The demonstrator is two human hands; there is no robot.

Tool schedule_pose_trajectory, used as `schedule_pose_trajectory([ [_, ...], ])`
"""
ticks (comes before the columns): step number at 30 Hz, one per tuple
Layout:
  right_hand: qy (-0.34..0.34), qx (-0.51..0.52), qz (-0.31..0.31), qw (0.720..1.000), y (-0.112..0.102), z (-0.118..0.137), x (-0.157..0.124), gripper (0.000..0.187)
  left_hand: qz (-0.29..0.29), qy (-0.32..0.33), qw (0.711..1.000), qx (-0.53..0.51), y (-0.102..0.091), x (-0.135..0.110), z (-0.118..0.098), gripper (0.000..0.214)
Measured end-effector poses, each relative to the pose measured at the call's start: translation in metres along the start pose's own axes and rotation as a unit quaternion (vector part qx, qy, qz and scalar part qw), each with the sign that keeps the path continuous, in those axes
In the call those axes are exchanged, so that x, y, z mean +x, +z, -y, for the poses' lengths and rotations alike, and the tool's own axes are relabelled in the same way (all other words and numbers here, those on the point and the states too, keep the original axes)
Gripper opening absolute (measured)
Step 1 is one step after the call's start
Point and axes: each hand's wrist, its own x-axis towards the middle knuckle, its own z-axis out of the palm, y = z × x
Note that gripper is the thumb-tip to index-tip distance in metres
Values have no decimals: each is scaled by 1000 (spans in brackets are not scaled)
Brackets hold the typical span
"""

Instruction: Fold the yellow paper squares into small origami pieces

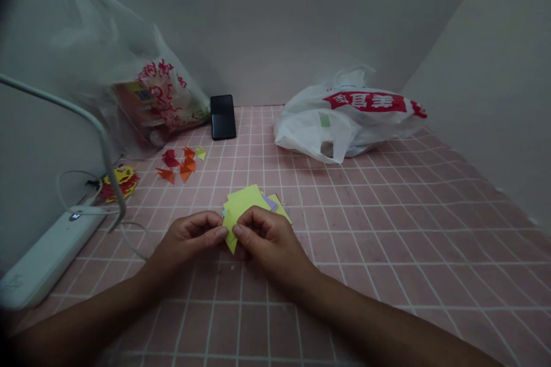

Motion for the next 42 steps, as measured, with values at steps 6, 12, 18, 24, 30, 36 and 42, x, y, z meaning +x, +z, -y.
schedule_pose_trajectory([
  [6,-39,-48,-16,998,2,-1,-5,20,3,21,1000,7,2,-2,-3,16],
  [12,-64,-53,-3,997,1,-2,-6,21,23,55,998,-12,1,-3,3,16],
  [18,-58,-25,6,998,1,-3,-3,20,14,45,999,-7,1,-2,3,13],
  [24,-53,6,16,998,1,-2,-2,19,51,16,999,-10,1,-2,5,18],
  [30,-40,-31,-19,999,1,-4,-2,20,75,-8,997,12,2,-2,5,19],
  [36,-34,-23,1,999,0,-6,-1,25,100,-21,995,17,2,-3,5,21],
  [42,-29,-19,0,999,1,-5,0,26,63,-32,997,-7,1,-1,6,20],
])
